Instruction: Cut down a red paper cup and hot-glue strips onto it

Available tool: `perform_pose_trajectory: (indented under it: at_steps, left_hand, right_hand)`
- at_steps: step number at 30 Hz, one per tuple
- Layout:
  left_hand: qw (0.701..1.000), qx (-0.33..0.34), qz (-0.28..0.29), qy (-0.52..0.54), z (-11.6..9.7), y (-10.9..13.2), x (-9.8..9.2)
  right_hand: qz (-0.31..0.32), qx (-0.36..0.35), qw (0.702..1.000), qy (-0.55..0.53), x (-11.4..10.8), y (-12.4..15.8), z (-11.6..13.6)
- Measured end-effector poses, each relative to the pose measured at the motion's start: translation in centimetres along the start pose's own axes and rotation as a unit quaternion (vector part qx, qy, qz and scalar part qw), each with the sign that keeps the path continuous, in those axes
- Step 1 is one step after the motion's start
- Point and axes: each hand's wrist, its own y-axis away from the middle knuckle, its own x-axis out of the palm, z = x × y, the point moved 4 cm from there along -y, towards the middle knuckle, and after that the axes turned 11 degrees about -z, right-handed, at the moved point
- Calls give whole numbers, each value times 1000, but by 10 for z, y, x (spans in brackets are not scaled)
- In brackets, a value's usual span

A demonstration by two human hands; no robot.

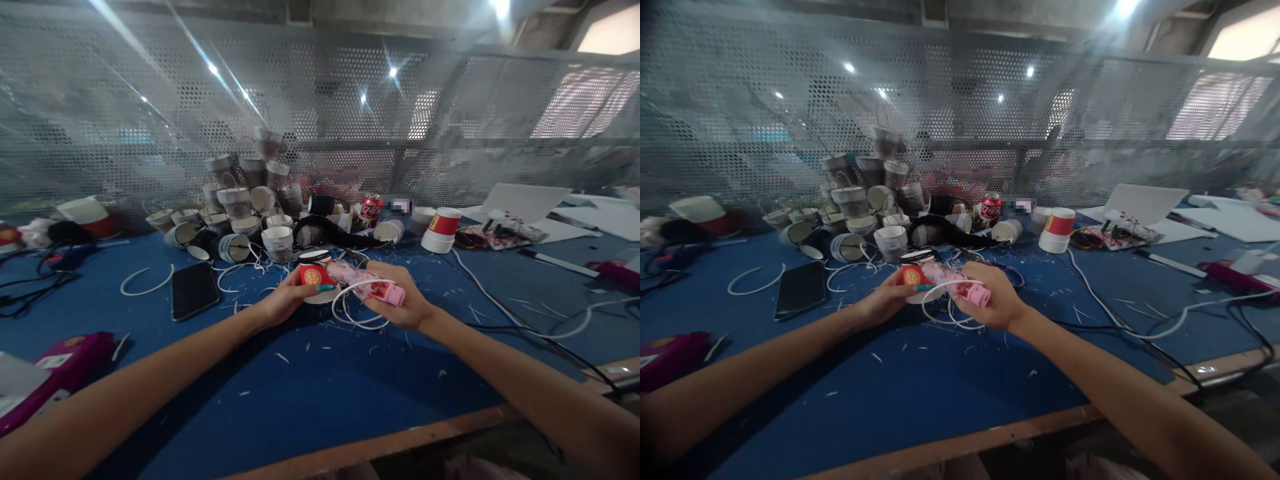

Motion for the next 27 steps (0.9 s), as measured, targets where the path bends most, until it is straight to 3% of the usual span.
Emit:
perform_pose_trajectory:
  at_steps: [5, 27]
  left_hand:
    - [1000, 1, -2, -16, 1, -1, 0]
    - [1000, -10, -4, 10, 1, -1, -4]
  right_hand:
    - [-4, 0, 999, 51, 1, -2, 0]
    - [9, 36, 997, 65, -4, -3, -1]
